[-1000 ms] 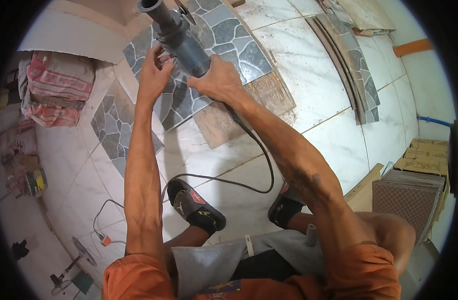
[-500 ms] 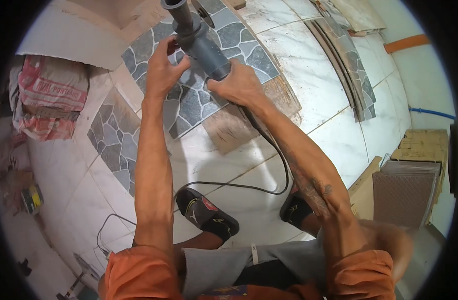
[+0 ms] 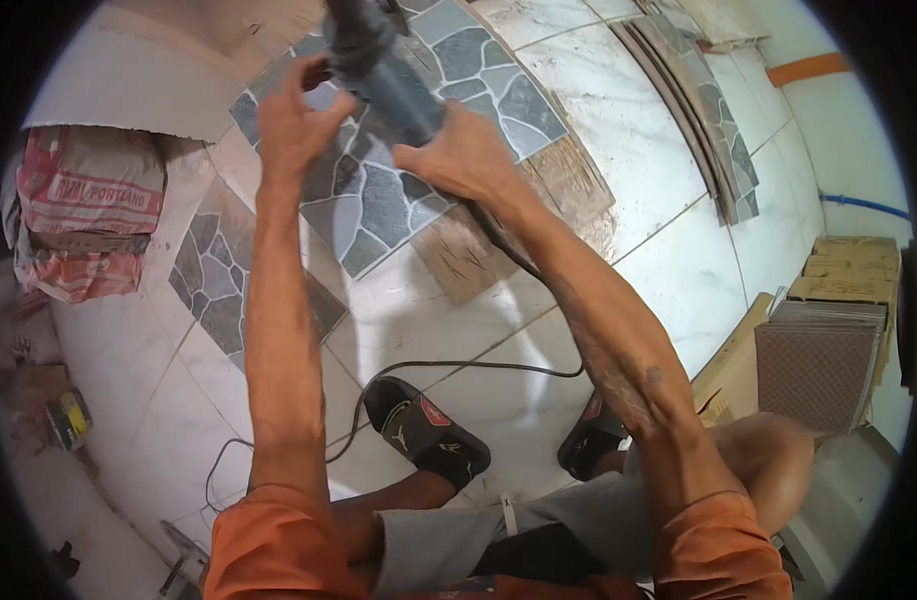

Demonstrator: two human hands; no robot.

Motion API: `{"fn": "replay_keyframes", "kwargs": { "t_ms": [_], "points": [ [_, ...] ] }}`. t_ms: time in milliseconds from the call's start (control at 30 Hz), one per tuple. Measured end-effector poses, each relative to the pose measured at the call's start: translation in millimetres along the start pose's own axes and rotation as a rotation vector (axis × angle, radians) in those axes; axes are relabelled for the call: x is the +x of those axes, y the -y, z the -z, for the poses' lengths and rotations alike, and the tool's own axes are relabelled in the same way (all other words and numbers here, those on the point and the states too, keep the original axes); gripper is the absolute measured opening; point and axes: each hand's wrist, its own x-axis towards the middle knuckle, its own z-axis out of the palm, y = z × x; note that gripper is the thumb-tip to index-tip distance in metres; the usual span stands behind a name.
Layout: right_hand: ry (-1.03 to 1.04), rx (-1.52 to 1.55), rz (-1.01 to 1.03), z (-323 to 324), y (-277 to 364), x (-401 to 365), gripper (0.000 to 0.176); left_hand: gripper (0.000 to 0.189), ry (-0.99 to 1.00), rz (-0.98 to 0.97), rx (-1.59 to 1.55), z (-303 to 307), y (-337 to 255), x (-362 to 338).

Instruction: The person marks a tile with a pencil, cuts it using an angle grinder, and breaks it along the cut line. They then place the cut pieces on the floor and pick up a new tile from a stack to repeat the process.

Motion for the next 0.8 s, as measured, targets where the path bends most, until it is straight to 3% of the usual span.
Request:
{"fn": "replay_keyframes", "kwargs": {
  "t_ms": [100,200,300,400,567,800],
  "points": [
    [0.001,-0.02,0.022,-10,-1,5,0.072,0.036,-0.083,0.154,-0.192,-1,8,-10],
    [0.042,-0.033,0.069,-9,-9,9,0.074,0.034,-0.04,0.725,-1.124,-10,18,-30],
    [0.088,-0.034,0.058,-5,-17,1,0.075,0.034,-0.065,0.957,-0.999,-44,-43,-40],
    [0.095,-0.055,0.053,-5,-39,-2,0.075,0.036,0.008,0.941,-0.672,-76,-75,-42],
    [0.093,-0.075,0.04,9,-60,-4,0.074,0.03,-0.069,0.923,-0.694,-112,-75,-42],
    [0.039,-0.072,0.008,-3,-86,4,0.078,0.041,-0.09,0.874,-0.511,-139,-53,-47]
  ]
}}
